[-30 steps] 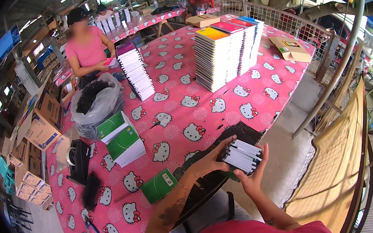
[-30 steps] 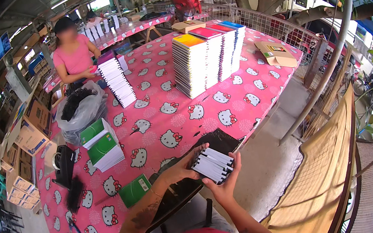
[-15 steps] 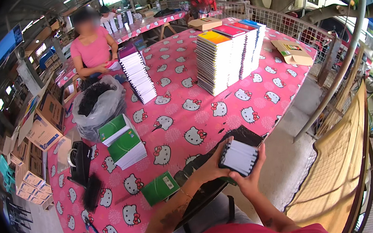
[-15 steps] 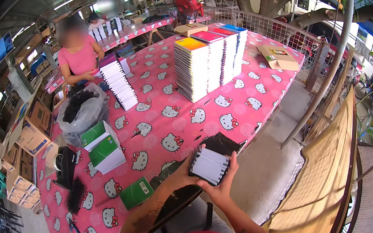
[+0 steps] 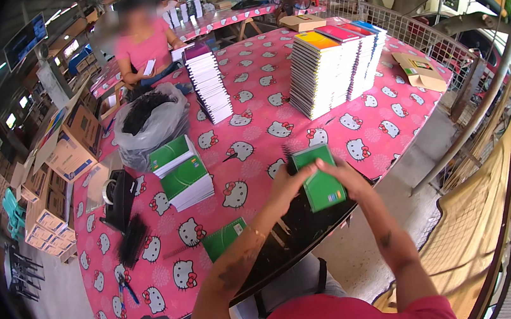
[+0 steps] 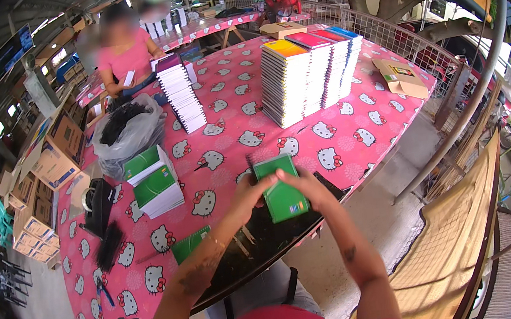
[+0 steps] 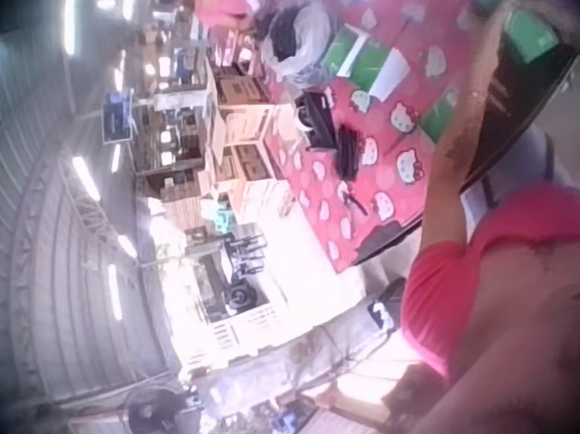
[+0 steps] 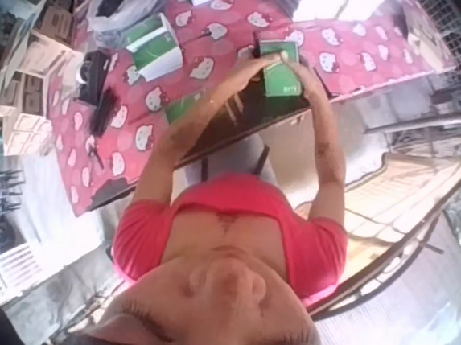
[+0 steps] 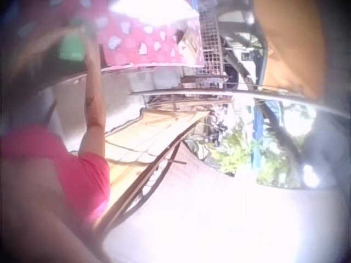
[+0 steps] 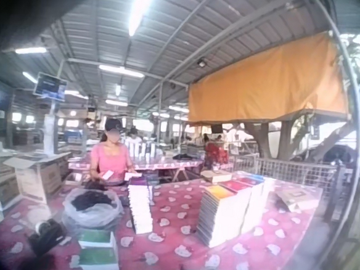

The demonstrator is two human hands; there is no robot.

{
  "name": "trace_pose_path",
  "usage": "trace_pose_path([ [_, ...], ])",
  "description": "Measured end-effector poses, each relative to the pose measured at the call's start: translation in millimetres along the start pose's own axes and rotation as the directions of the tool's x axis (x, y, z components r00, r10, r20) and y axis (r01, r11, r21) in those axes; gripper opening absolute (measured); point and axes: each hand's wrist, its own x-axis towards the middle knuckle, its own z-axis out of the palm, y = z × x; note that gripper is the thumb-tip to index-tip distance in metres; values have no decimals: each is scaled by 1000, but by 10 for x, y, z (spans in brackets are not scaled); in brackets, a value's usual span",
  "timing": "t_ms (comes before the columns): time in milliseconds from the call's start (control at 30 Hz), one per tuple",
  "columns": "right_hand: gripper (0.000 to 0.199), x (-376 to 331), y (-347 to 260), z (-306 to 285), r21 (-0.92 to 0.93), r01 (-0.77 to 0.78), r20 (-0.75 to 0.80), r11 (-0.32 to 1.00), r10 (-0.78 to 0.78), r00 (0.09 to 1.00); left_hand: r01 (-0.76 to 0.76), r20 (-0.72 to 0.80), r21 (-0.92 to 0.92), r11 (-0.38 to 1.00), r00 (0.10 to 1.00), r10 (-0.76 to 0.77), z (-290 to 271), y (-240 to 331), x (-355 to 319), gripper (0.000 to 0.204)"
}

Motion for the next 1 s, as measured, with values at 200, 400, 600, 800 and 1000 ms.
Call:
trace_pose_path([
  [200,93,871,5,18,-307,-176,102,935,216,971,59,-365,143,988,931,-3,-350,-451,559,67],
  [400,87,1023,75,-220,-537,-217,-43,816,230,972,231,-447,360,904,893,-50,-156,-242,468,83],
  [600,50,868,94,-20,12,-180,93,984,178,980,-149,-461,-282,948,887,2,185,-628,529,50],
  [800,50,856,18,49,-83,-197,99,977,205,974,-34,-565,-257,966,816,-122,325,-657,732,43],
  [1000,52,973,18,-113,6,-206,190,979,201,961,-36,-581,-71,997,814,-12,181,-650,708,60],
])
